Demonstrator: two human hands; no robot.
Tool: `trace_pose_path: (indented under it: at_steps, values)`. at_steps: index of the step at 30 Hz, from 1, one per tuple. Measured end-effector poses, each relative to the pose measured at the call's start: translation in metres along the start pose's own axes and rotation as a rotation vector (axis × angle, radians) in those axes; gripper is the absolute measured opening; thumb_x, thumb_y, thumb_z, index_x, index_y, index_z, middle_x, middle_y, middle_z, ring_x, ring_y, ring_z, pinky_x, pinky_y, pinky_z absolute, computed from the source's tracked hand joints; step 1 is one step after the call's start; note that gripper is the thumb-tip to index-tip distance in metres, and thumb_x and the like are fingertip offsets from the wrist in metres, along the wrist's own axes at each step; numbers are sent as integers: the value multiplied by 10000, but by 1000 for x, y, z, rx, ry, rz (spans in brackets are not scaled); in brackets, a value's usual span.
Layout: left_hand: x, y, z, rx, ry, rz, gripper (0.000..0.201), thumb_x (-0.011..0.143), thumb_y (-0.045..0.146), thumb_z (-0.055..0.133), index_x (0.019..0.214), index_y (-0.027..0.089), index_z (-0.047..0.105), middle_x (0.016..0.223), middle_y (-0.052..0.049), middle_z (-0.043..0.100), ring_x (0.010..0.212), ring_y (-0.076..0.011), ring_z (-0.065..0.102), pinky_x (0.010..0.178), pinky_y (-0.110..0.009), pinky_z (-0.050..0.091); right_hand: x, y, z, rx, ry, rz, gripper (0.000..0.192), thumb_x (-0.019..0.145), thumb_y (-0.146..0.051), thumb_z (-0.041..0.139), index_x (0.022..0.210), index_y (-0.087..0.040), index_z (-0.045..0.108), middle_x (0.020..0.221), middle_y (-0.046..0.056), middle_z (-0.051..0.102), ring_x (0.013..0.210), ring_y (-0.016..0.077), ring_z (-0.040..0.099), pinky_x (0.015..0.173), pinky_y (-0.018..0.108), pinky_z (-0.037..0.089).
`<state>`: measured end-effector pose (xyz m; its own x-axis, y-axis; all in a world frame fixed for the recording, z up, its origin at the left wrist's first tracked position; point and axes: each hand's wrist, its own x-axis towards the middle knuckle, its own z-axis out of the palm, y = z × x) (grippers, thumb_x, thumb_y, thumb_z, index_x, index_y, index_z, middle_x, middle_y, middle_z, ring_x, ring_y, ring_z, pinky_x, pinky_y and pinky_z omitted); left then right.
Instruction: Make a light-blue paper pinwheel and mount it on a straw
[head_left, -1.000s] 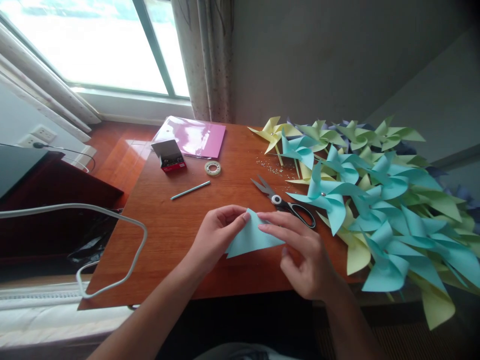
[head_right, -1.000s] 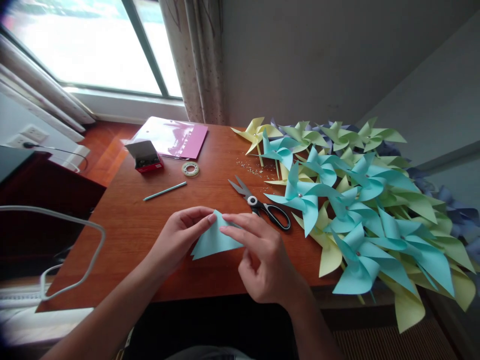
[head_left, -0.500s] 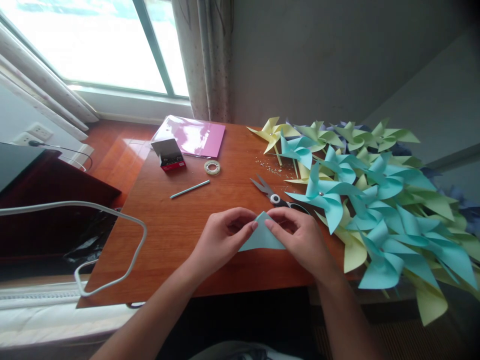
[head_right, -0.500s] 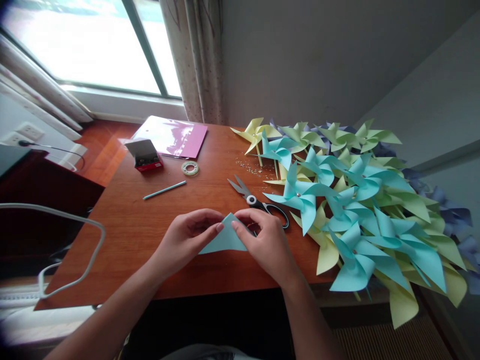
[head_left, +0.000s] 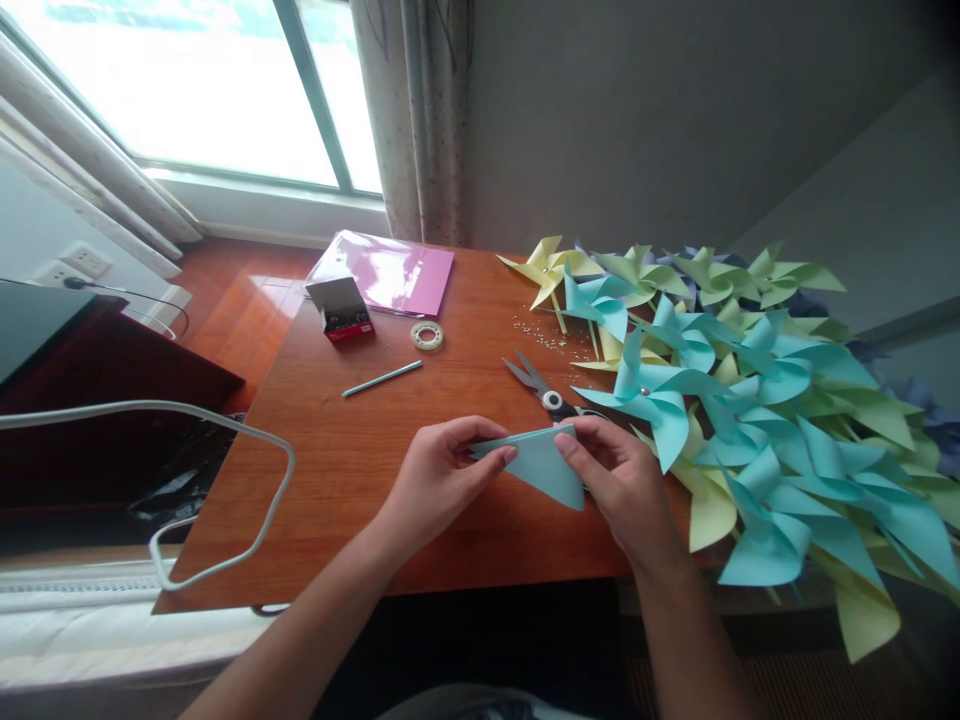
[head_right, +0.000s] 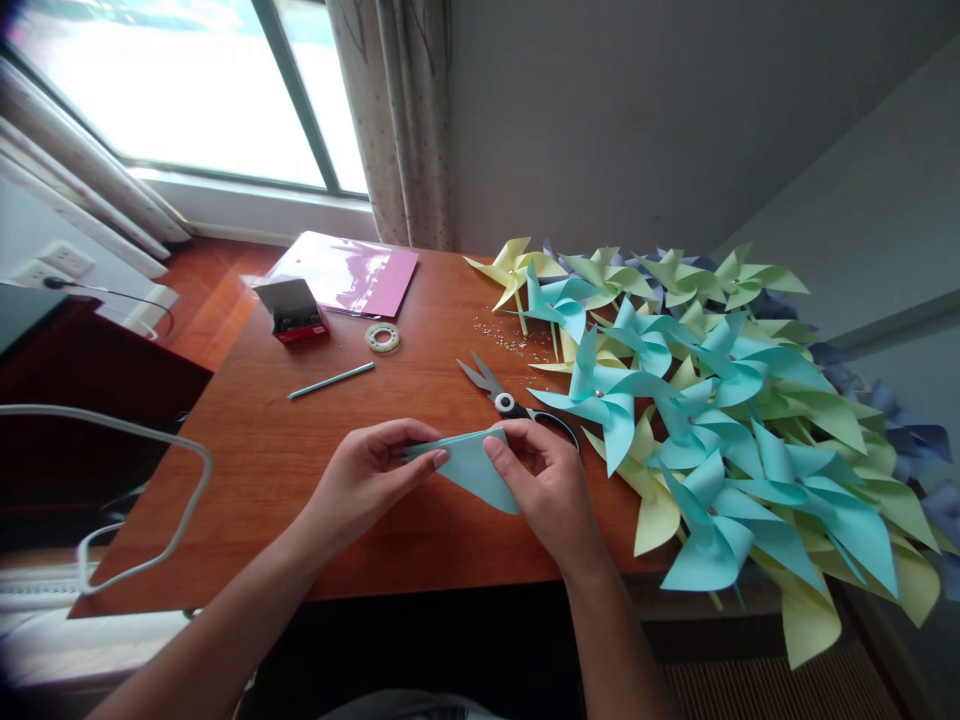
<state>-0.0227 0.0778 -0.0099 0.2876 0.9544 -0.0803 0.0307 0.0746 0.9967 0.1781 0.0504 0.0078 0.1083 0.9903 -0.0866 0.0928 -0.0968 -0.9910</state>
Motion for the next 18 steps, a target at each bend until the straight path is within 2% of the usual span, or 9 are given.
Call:
trace_pose_path:
  at_steps: [5, 12, 18]
  values:
    - [-2, 3, 0, 72, -7, 39, 160, 847, 320, 760, 874, 163, 761, 794, -38, 739, 724, -153, 635, 648, -226, 501, -1, 2, 0, 6, 41, 10, 171, 844, -381, 776, 850, -212, 746, 749, 3, 696, 686, 149, 622, 600, 216, 510]
    - [-1, 11, 1, 56, 7, 39, 195, 855, 322, 743, 790, 138, 741, 712, -27, 695, 649, -127, 577, 571, -201, 444, -1, 6, 1, 42, 28, 32, 166, 846, -383, 779, 868, -222, 750, 781, 1, 705, 707, 147, 621, 626, 219, 503]
    - [-2, 10, -1, 59, -5, 46, 197, 870, 324, 731, 803, 140, 746, 719, -28, 697, 659, -131, 578, 580, -206, 445, -3, 7, 3, 57, 33, 36, 157, 845, -375, 782, 883, -226, 751, 808, 3, 716, 727, 152, 635, 644, 221, 514]
